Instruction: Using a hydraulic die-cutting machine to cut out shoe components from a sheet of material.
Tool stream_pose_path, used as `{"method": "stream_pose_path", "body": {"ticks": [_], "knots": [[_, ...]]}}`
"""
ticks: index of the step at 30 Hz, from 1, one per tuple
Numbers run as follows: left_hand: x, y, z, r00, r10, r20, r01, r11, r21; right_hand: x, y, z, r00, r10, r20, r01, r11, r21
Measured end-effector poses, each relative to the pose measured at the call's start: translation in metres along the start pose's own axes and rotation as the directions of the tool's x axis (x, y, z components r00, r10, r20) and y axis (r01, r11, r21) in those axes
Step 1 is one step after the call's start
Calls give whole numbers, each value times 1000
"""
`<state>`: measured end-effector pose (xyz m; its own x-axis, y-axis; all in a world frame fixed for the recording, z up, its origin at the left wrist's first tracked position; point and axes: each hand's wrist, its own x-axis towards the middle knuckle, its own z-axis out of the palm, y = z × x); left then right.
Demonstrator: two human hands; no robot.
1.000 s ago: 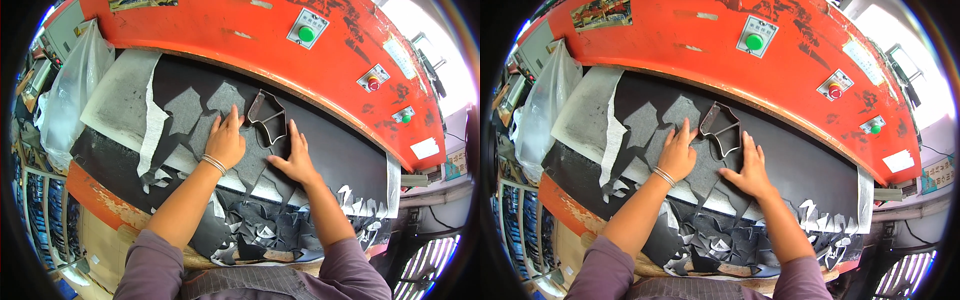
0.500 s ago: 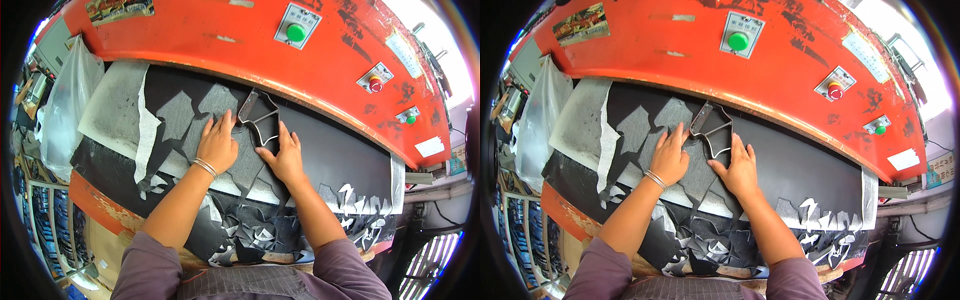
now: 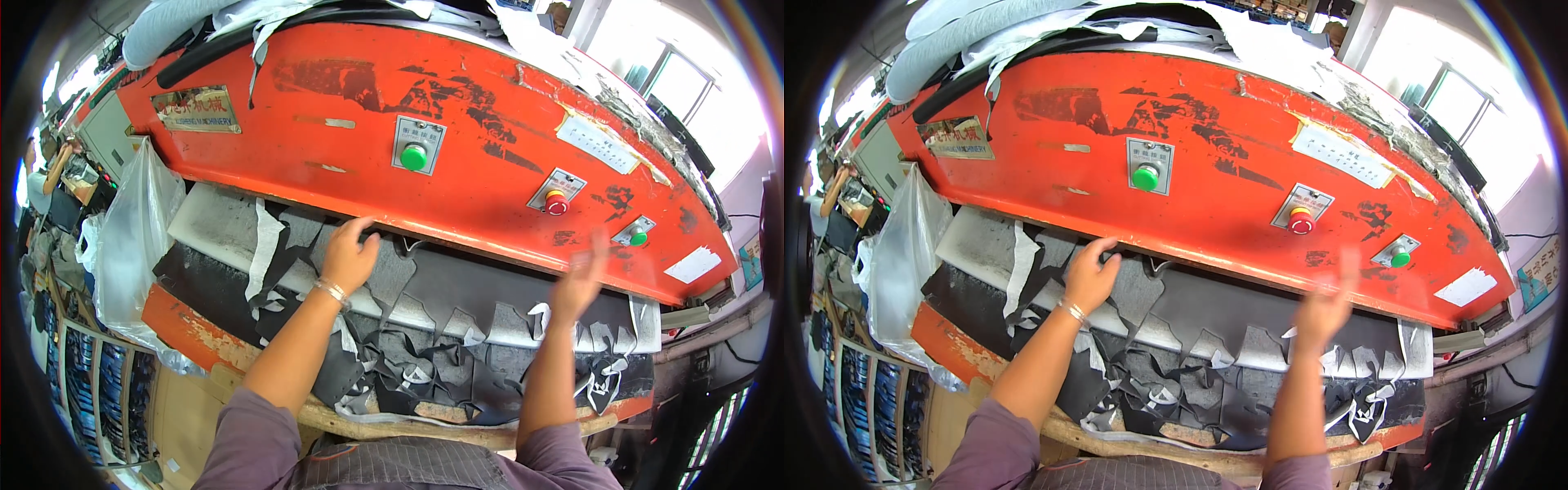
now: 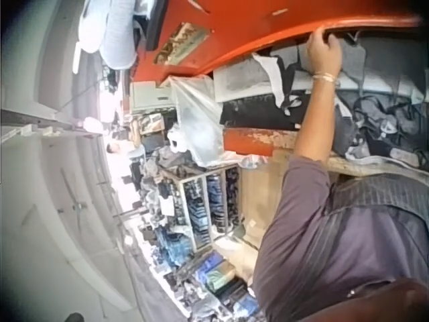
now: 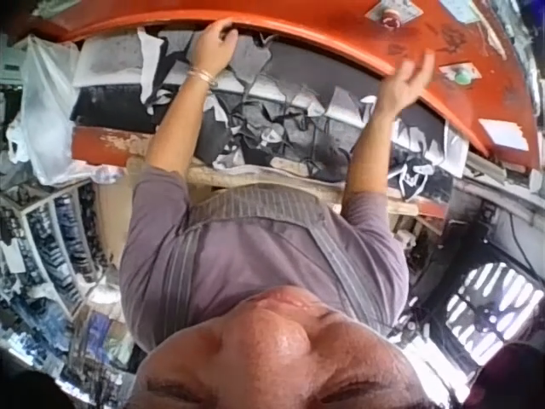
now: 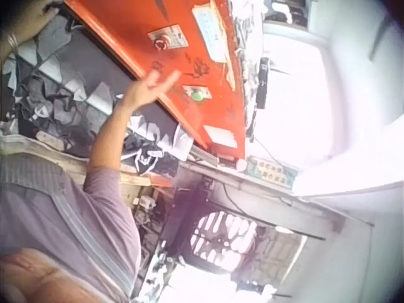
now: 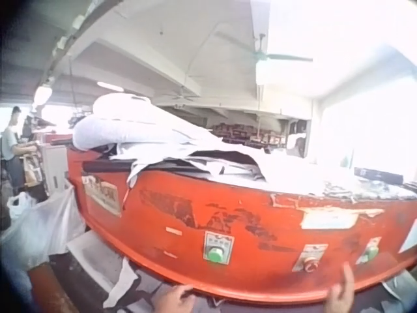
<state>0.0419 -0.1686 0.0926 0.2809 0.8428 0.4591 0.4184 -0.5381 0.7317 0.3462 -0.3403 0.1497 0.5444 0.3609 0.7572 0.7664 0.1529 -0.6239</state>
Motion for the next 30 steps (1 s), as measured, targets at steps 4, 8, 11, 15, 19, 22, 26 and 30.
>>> {"method": "stream_pose_path", "body": {"ticks": [4, 8, 11, 15, 19, 22, 26, 30], "knots": [[62, 106, 18, 852, 457, -257, -493, 865, -98, 112, 57, -72, 819, -105, -565, -81, 952, -295], [88, 114, 23, 783, 621, -39, -577, 748, 328, 145, 97, -65, 816, -140, -561, -148, 888, -435], [55, 113, 4, 877, 481, 16, -481, 876, 44, 114, 82, -78, 865, -157, -477, -103, 875, -473], [-61, 93, -22, 842, 222, 491, -241, 970, -26, -13, 16, -69, 995, 93, 48, -93, 996, 0], [-177, 89, -26, 627, 123, 769, -224, 974, 26, -126, -86, -79, 458, -193, 868, 253, 964, 81], [-220, 90, -22, 762, 158, 628, -254, 965, 65, -176, -118, -72, 244, -221, 944, 305, 942, 142], [-226, 103, -14, 872, 135, 470, -205, 973, 101, -202, -115, -65, 410, -8, 912, 384, 909, -165], [-227, 111, -15, 904, 125, 410, -177, 980, 91, -197, -119, -68, 420, -35, 907, 402, 903, -151]]}}
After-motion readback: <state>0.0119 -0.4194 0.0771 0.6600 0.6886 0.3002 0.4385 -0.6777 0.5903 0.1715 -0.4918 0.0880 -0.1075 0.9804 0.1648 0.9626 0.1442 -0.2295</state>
